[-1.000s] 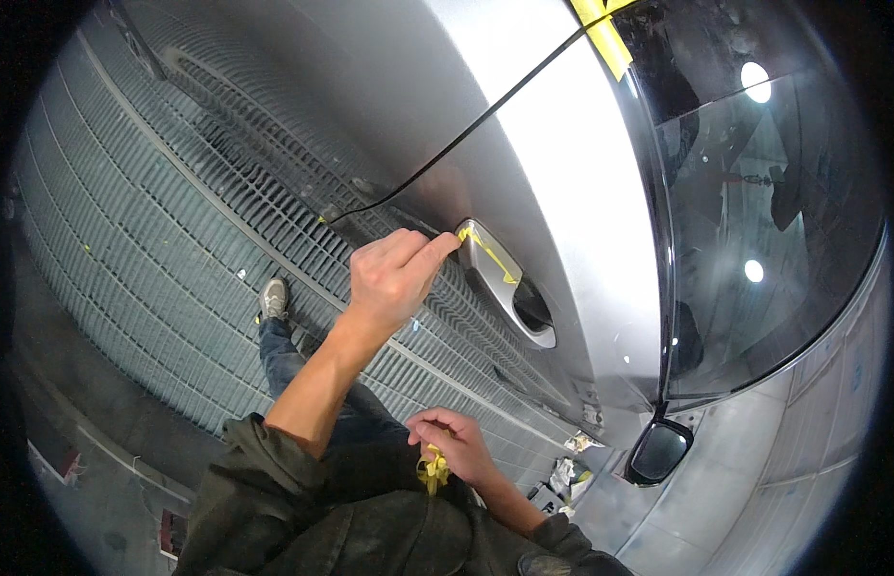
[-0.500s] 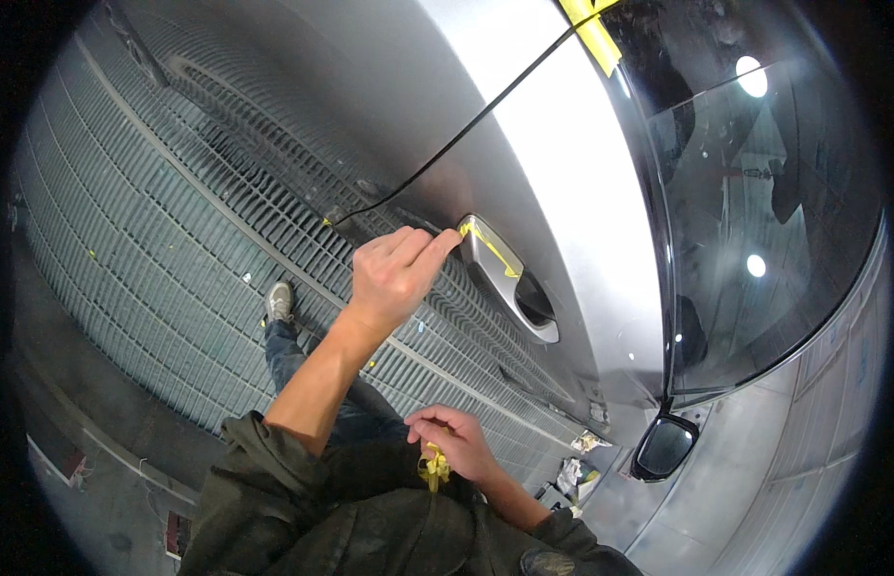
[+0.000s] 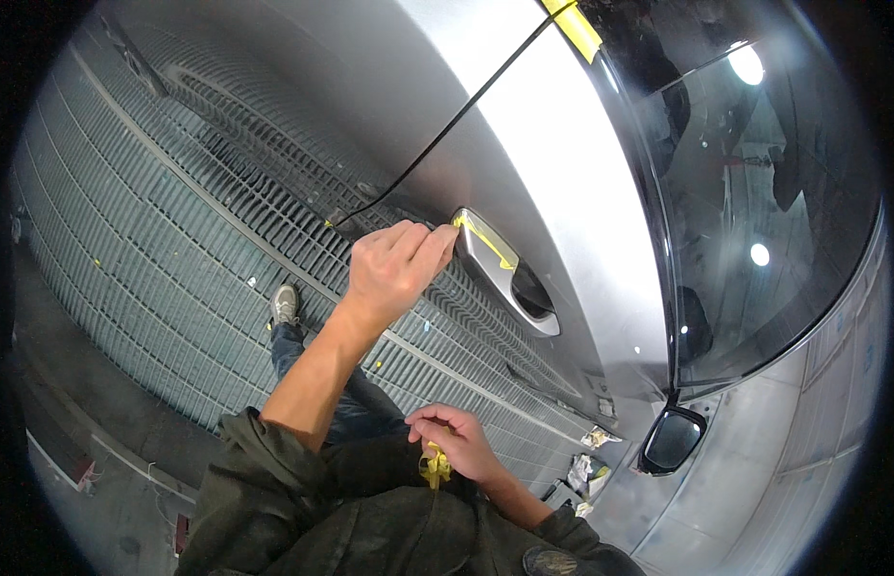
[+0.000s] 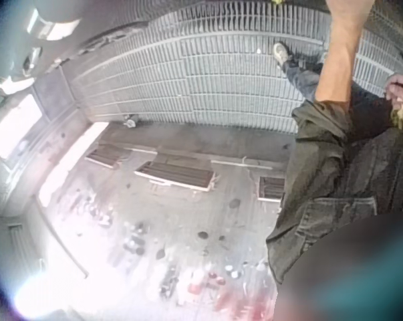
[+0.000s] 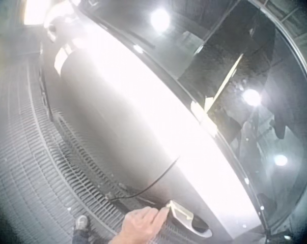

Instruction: The person applies yellow masking tape around the driver-side door handle and along the door frame of a silver car. They then open the door and continue applying tape to the door edge and interior frame.

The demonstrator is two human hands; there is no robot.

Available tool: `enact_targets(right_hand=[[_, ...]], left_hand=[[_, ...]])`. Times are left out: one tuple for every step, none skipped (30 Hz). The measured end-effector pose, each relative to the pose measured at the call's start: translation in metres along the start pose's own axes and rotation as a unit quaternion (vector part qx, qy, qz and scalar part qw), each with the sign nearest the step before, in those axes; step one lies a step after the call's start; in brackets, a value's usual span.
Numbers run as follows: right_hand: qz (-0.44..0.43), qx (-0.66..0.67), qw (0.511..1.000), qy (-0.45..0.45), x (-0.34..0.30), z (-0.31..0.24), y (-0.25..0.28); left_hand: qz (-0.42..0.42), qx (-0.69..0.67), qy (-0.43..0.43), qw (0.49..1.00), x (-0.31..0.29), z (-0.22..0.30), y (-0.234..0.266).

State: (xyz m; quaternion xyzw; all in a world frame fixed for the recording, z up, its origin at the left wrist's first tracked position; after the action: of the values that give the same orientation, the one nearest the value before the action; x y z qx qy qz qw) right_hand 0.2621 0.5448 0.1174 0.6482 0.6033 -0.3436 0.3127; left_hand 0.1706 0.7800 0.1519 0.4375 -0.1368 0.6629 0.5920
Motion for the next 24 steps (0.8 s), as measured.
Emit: enact_targets(right_hand=[[-0.001, -0.004, 1.000, 0.004, -0.001, 0.000, 0.000], [-0.002, 0.003, 1.000, 0.007, -0.002, 0.000, 0.001], [-0.004, 0.009, 1.000, 0.011, -0.003, -0.001, 0.002], [-0.006, 0.016, 1.000, 0.014, -0.004, -0.001, 0.003], [-0.009, 0.016, 1.000, 0.013, -0.005, 0.000, 0.004], [-0.005, 0.011, 1.000, 0.011, -0.006, -0.001, 0.004], [-0.002, 0.005, 1.000, 0.010, -0.007, -0.003, 0.004], [0.002, 0.000, 1.000, 0.008, -0.007, -0.003, 0.004], [0.005, -0.002, 1.000, 0.008, -0.008, -0.004, 0.005], [0.008, -0.004, 1.000, 0.009, -0.009, -0.004, 0.007], [0.010, -0.006, 1.000, 0.008, -0.009, -0.004, 0.008], [0.013, -0.006, 1.000, 0.007, -0.009, -0.003, 0.008], [0.016, -0.005, 1.000, 0.006, -0.009, -0.002, 0.008], [0.020, -0.005, 1.000, 0.005, -0.009, -0.001, 0.008], [0.014, 0.000, 1.000, 0.005, -0.009, 0.000, 0.008], [0.007, 0.005, 1.000, 0.005, -0.010, 0.001, 0.009], [0.001, 0.010, 1.000, 0.004, -0.010, 0.002, 0.009], [0.002, 0.010, 1.000, 0.008, -0.010, 0.003, 0.011], [0.002, 0.011, 1.000, 0.011, -0.010, 0.004, 0.011], [0.002, 0.011, 1.000, 0.015, -0.011, 0.004, 0.012], [0.003, 0.007, 1.000, 0.013, -0.011, 0.004, 0.013], [0.004, 0.004, 1.000, 0.010, -0.012, 0.004, 0.012], [0.004, 0.001, 1.000, 0.009, -0.012, 0.003, 0.012], [0.002, 0.007, 1.000, 0.011, -0.013, 0.004, 0.013]], left_hand=[[0.002, -0.003, 0.002, 1.000, 0.002, 0.001, -0.001], [0.002, -0.004, 0.004, 1.000, 0.005, 0.002, -0.001], [0.002, -0.005, 0.006, 1.000, 0.006, 0.002, -0.001], [-0.001, 0.000, 0.010, 1.000, 0.006, 0.001, 0.000], [-0.002, 0.003, 0.015, 1.000, 0.005, 0.001, -0.002], [-0.002, 0.006, 0.021, 1.000, 0.004, 0.001, -0.004], [0.002, 0.007, 0.035, 0.999, 0.001, -0.002, -0.003], [0.006, 0.008, 0.049, 0.999, -0.004, -0.005, -0.002], [0.010, 0.008, 0.063, 0.998, -0.009, -0.008, -0.002], [0.010, 0.012, 0.066, 0.998, -0.014, -0.007, -0.003], [0.009, 0.018, 0.070, 0.997, -0.017, -0.005, -0.002], [0.008, 0.024, 0.074, 0.997, -0.020, -0.005, -0.001], [0.020, 0.019, 0.080, 0.996, -0.023, -0.005, 0.002], [0.031, 0.013, 0.087, 0.996, -0.025, -0.005, 0.005], [0.043, 0.007, 0.093, 0.995, -0.025, -0.005, 0.008], [0.051, 0.003, 0.101, 0.994, -0.026, -0.004, 0.009], [0.059, -0.002, 0.110, 0.992, -0.027, -0.004, 0.010], [0.066, -0.007, 0.118, 0.991, -0.028, -0.003, 0.011], [0.057, 0.005, 0.113, 0.992, -0.025, -0.002, 0.012], [0.048, 0.018, 0.107, 0.993, -0.018, 0.000, 0.014], [0.039, 0.030, 0.101, 0.994, -0.014, 0.002, 0.014], [0.032, 0.035, 0.095, 0.994, -0.013, 0.003, 0.012], [0.025, 0.040, 0.088, 0.995, -0.010, 0.003, 0.010], [0.017, 0.045, 0.080, 0.996, -0.008, 0.003, 0.008]])
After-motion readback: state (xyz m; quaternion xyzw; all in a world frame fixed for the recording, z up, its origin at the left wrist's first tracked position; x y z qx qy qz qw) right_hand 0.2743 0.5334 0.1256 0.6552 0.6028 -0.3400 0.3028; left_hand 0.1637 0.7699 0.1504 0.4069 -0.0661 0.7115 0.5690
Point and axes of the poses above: each hand's wrist, its own x-axis towards the middle knuckle, its own y-axis out of the back of the hand, z = x × y, the point moved 8 cm from there along x, towards the middle knuckle, and after that the axes turned 1 degree about z, right-handed, at the moved point
